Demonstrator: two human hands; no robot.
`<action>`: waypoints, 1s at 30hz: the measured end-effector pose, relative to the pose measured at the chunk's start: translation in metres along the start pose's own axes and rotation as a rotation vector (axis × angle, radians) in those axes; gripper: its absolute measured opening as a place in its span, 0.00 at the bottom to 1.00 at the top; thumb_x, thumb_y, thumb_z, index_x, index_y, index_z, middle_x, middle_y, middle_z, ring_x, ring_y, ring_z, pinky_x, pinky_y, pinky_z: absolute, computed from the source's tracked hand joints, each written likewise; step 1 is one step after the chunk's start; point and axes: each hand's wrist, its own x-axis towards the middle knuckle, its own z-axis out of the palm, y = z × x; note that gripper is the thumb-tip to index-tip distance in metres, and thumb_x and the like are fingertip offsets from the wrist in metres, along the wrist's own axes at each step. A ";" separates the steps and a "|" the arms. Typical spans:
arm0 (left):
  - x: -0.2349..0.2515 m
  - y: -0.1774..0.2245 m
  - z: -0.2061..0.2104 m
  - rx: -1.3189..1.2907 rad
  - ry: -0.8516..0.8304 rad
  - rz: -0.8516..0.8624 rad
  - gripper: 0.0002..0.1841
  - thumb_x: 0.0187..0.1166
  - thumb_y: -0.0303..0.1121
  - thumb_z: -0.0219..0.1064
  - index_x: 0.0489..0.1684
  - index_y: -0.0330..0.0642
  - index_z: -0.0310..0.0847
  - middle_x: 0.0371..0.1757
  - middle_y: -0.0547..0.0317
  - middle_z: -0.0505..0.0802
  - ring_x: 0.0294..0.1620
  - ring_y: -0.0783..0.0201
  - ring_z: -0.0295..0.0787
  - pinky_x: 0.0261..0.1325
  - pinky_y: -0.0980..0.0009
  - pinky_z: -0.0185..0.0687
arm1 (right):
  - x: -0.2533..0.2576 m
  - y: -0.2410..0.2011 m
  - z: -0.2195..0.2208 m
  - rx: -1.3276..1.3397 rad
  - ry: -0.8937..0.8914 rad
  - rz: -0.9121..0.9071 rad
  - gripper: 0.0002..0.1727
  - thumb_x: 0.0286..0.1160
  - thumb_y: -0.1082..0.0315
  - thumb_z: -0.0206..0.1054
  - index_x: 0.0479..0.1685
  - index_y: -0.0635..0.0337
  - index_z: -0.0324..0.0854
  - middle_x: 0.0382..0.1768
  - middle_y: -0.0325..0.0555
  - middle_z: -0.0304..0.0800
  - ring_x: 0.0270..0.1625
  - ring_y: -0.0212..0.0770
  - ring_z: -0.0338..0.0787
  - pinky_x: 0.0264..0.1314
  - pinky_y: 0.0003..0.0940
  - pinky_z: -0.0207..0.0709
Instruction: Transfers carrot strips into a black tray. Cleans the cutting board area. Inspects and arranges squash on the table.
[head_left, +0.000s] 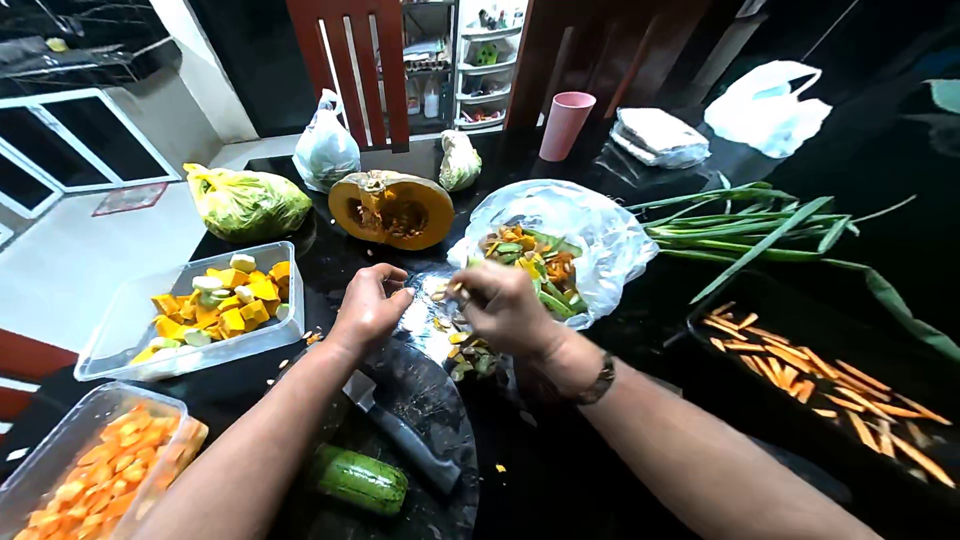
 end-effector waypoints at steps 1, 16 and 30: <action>0.001 0.001 0.005 -0.035 0.002 -0.006 0.13 0.82 0.25 0.66 0.60 0.28 0.83 0.55 0.40 0.92 0.52 0.55 0.90 0.60 0.56 0.83 | 0.011 -0.003 -0.015 0.004 0.054 -0.021 0.06 0.66 0.75 0.67 0.37 0.67 0.89 0.27 0.48 0.87 0.28 0.38 0.84 0.33 0.34 0.80; 0.029 0.056 0.092 -0.670 0.048 -0.572 0.12 0.81 0.21 0.61 0.59 0.28 0.71 0.33 0.50 0.85 0.24 0.65 0.85 0.29 0.73 0.84 | 0.034 0.085 -0.091 -0.657 -0.036 0.126 0.28 0.83 0.55 0.65 0.21 0.73 0.78 0.28 0.68 0.86 0.38 0.70 0.90 0.35 0.64 0.77; 0.053 0.162 0.032 -0.817 0.212 0.004 0.16 0.77 0.14 0.54 0.60 0.35 0.76 0.43 0.51 0.84 0.26 0.64 0.86 0.31 0.68 0.90 | 0.083 0.070 -0.218 -0.207 0.414 0.869 0.18 0.76 0.70 0.60 0.62 0.67 0.74 0.43 0.46 0.82 0.31 0.33 0.85 0.35 0.34 0.85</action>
